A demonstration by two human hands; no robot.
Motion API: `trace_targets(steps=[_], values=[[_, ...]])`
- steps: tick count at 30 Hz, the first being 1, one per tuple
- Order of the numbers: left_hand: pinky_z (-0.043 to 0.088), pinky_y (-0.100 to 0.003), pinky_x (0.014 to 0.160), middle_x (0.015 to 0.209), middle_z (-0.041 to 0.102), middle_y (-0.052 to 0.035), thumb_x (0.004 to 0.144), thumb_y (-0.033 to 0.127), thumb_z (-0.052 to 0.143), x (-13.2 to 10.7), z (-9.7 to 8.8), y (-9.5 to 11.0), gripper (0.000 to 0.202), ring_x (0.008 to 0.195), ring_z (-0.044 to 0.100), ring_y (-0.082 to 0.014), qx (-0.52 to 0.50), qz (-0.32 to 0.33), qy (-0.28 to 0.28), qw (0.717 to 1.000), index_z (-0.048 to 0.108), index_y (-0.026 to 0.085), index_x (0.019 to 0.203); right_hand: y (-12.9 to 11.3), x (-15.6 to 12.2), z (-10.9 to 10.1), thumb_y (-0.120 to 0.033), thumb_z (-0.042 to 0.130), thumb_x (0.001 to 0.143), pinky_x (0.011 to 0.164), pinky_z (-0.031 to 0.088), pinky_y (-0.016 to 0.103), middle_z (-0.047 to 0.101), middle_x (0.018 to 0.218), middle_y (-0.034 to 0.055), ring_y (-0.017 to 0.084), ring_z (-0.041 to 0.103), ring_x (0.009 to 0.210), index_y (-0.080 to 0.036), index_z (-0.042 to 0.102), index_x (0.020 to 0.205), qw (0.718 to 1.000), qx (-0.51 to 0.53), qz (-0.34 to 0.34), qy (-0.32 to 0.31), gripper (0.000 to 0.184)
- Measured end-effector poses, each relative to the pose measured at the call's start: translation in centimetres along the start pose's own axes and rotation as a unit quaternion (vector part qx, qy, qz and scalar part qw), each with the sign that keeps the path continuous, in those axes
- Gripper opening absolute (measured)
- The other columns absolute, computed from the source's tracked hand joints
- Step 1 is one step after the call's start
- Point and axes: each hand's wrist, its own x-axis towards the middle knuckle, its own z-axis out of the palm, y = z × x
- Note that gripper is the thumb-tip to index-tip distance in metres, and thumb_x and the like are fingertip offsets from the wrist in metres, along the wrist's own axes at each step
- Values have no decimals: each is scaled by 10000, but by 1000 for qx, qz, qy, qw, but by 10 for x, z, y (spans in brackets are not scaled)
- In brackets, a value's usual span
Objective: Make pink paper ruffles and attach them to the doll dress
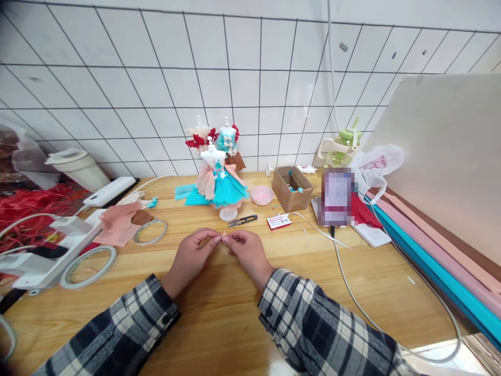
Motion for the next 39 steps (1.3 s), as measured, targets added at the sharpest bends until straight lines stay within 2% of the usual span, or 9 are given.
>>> trace_targets(steps=[5,11,16,18,22,27,31,36,39], values=[[513,-299,769,831,725,-44,853,297,617,3,-2,-4,147,812,662,-182,-6,49,-10,999,722,198,820,-2,-2,1,-425,794,616,517,397,235,605,592,-21,87,485,523,-156,699,702,1000,25,6,-3,298],[527,-314,826,939,746,-52,884,317,581,4,-5,-6,177,905,679,-190,-27,37,18,999,724,213,896,-3,1,-5,-381,823,608,691,473,262,702,778,15,108,587,681,-175,737,868,993,89,16,-82,343],[322,-457,1085,984,746,-11,927,256,509,5,-21,-4,209,1081,630,-201,106,174,-65,977,717,277,927,-5,12,-22,-348,765,688,673,456,270,713,783,16,129,604,679,-195,720,900,993,-59,-26,-95,265],[215,-483,1133,1027,740,3,940,225,475,5,-26,-3,239,1106,621,-188,165,217,-109,956,703,292,960,-6,15,-28,-300,704,758,688,445,275,717,785,18,143,609,704,-205,730,810,972,-199,-90,-92,112],[240,-434,1122,1059,731,-13,966,230,424,6,-26,-4,255,1117,617,-163,195,227,-180,937,677,262,966,-10,16,-33,-210,648,828,687,403,269,712,804,16,149,594,744,-218,732,797,885,-413,-196,-85,90],[220,-481,1129,1037,729,-6,961,244,435,7,-18,-8,235,1129,611,-181,225,196,-233,925,668,257,935,-15,8,-32,-208,630,866,759,393,289,695,845,30,170,586,833,-202,708,845,806,-522,-261,-97,81],[254,-491,1114,1003,722,-25,944,246,446,6,-17,-6,231,1007,646,-182,257,190,-226,920,674,232,908,-20,-2,-26,-256,560,912,771,391,304,671,860,62,195,559,878,-179,682,859,749,-582,-303,-96,153],[393,-428,1016,866,727,-21,885,226,507,4,-13,-2,182,845,654,-188,273,167,-184,929,686,223,857,-20,-17,-13,-325,487,950,696,376,304,635,824,84,195,539,809,-174,643,825,731,-605,-308,-70,250],[492,-327,768,869,732,-25,895,288,521,2,-11,-3,182,814,659,-191,249,88,-118,957,687,225,856,-19,-23,-8,-327,480,951,656,367,291,625,805,65,176,538,767,-189,626,817,762,-572,-294,-76,241]])
